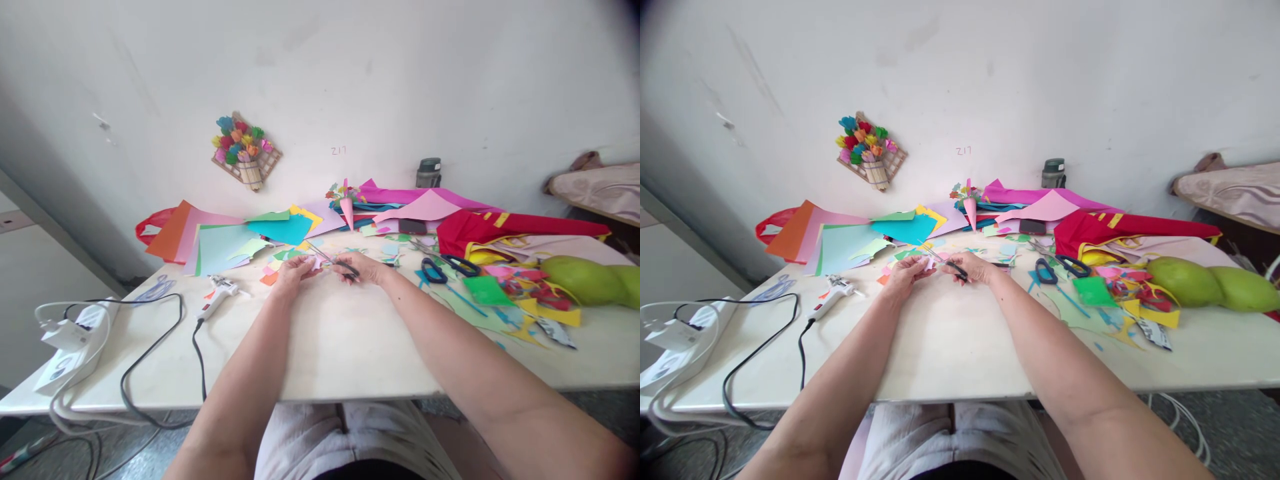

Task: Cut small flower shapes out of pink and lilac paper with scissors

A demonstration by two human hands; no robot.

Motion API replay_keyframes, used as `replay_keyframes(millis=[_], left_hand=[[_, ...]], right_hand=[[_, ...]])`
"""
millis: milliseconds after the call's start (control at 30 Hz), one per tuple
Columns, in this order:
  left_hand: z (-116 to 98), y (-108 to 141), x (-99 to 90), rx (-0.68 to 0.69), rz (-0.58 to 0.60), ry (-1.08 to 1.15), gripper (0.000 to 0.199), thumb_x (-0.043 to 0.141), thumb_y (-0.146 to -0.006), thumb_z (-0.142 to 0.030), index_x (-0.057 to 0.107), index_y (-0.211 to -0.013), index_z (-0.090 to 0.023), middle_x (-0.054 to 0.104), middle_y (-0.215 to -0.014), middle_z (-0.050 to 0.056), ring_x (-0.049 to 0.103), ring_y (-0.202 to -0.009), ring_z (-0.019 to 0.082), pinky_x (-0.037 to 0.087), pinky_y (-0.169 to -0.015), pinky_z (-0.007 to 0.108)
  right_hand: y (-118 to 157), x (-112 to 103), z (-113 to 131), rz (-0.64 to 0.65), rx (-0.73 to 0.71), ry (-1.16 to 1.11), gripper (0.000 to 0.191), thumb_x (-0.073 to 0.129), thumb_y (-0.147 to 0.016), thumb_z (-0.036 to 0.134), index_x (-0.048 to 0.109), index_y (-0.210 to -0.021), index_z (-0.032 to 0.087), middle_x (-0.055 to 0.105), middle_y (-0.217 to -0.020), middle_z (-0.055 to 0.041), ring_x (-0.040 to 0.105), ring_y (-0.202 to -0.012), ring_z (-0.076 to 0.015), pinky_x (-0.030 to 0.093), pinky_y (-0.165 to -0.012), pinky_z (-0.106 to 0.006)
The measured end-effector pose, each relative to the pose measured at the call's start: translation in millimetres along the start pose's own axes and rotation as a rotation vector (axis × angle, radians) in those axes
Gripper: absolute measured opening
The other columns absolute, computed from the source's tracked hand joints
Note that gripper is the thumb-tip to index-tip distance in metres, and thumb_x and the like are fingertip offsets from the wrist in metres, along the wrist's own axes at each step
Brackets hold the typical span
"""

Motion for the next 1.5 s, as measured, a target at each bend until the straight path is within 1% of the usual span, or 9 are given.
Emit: replay_keyframes(millis=[133, 333, 467, 633, 767, 933, 1100, 1333, 1500], left_hand=[[2, -1, -0.2, -0.002, 0.018, 0.001, 0.049, 0.091, -0.048, -0.048, 0.067, -0.075, -0.015, 0.071, -0.073, 0.003, 0.07, -0.069, 0.018, 0.055, -0.084, 0.037], [2, -1, 1.3, -0.005, 0.036, 0.014, 0.048, 0.09, -0.05, -0.047, 0.065, -0.075, -0.014, 0.071, -0.072, 0.003, 0.071, -0.07, 0.017, 0.056, -0.079, 0.032], [2, 1, 2.9, -0.012, 0.035, 0.03, 0.045, 0.09, -0.054, -0.045, 0.063, -0.074, -0.015, 0.071, -0.071, 0.003, 0.07, -0.068, 0.016, 0.057, -0.079, 0.033], [2, 0, 3.2, -0.006, 0.031, 0.081, 0.044, 0.091, -0.053, -0.044, 0.062, -0.071, -0.016, 0.07, -0.069, 0.003, 0.068, -0.066, 0.015, 0.057, -0.079, 0.034], [5, -1, 2.1, -0.016, 0.031, 0.107, 0.042, 0.09, -0.052, -0.042, 0.065, -0.071, -0.015, 0.07, -0.07, 0.003, 0.067, -0.064, 0.015, 0.056, -0.075, 0.033], [3, -1, -1.4, 0.001, -0.014, 0.1, 0.039, 0.09, -0.05, -0.038, 0.068, -0.07, -0.014, 0.064, -0.064, 0.0, 0.06, -0.057, 0.011, 0.055, -0.068, 0.028], [3, 0, -1.2, 0.0, -0.02, 0.092, 0.036, 0.089, -0.051, -0.038, 0.07, -0.069, -0.013, 0.059, -0.058, -0.002, 0.054, -0.055, 0.009, 0.056, -0.069, 0.029], [3, 0, -0.6, -0.018, -0.033, 0.091, 0.035, 0.09, -0.053, -0.036, 0.07, -0.071, -0.013, 0.064, -0.064, 0.0, 0.054, -0.052, 0.007, 0.056, -0.068, 0.028], [3, 0, 1.1, -0.018, -0.02, 0.097, 0.038, 0.091, -0.05, -0.037, 0.071, -0.071, -0.013, 0.065, -0.063, 0.0, 0.056, -0.051, 0.008, 0.056, -0.066, 0.028]], right_hand=[[0, 2, 1, 0.003, -0.007, -0.009, 0.032, 0.071, -0.076, 0.043, 0.055, -0.073, 0.015, 0.059, -0.054, 0.003, 0.05, -0.037, -0.0065, 0.026, -0.03, -0.017], [-1, 5, 2, 0.023, -0.021, -0.022, 0.035, 0.071, -0.074, 0.047, 0.057, -0.074, 0.015, 0.059, -0.053, 0.0037, 0.049, -0.036, -0.0061, 0.026, -0.03, -0.017], [-3, 5, 0, 0.015, -0.024, -0.029, 0.036, 0.071, -0.074, 0.048, 0.057, -0.074, 0.015, 0.059, -0.053, 0.0034, 0.049, -0.036, -0.0059, 0.025, -0.03, -0.017], [-3, 5, -1, 0.001, -0.022, -0.019, 0.036, 0.07, -0.075, 0.048, 0.058, -0.075, 0.015, 0.058, -0.054, 0.0034, 0.048, -0.037, -0.0054, 0.024, -0.031, -0.017], [0, 7, 3, -0.004, -0.012, -0.014, 0.036, 0.069, -0.076, 0.048, 0.055, -0.07, 0.016, 0.058, -0.053, 0.0032, 0.047, -0.037, -0.0054, 0.023, -0.031, -0.017], [1, 11, 6, 0.009, -0.008, -0.002, 0.036, 0.069, -0.076, 0.048, 0.054, -0.07, 0.016, 0.058, -0.054, 0.0036, 0.048, -0.037, -0.0056, 0.023, -0.031, -0.017], [0, 11, 5, 0.005, -0.005, -0.021, 0.036, 0.068, -0.077, 0.048, 0.053, -0.069, 0.016, 0.058, -0.054, 0.0035, 0.048, -0.037, -0.0052, 0.024, -0.03, -0.016], [0, 12, 3, -0.001, -0.001, -0.04, 0.035, 0.07, -0.075, 0.048, 0.055, -0.071, 0.016, 0.058, -0.054, 0.0038, 0.05, -0.037, -0.0062, 0.026, -0.029, -0.017], [-2, 13, 2, -0.005, -0.02, -0.07, 0.036, 0.071, -0.074, 0.048, 0.055, -0.074, 0.016, 0.057, -0.053, 0.0047, 0.049, -0.035, -0.006, 0.025, -0.029, -0.017]])
Point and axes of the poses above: each hand's wrist, its own y-axis away from the middle knuckle, its own x-axis out of the palm, z = x × y, the point moved 7 cm from there along -y, towards the middle knuckle
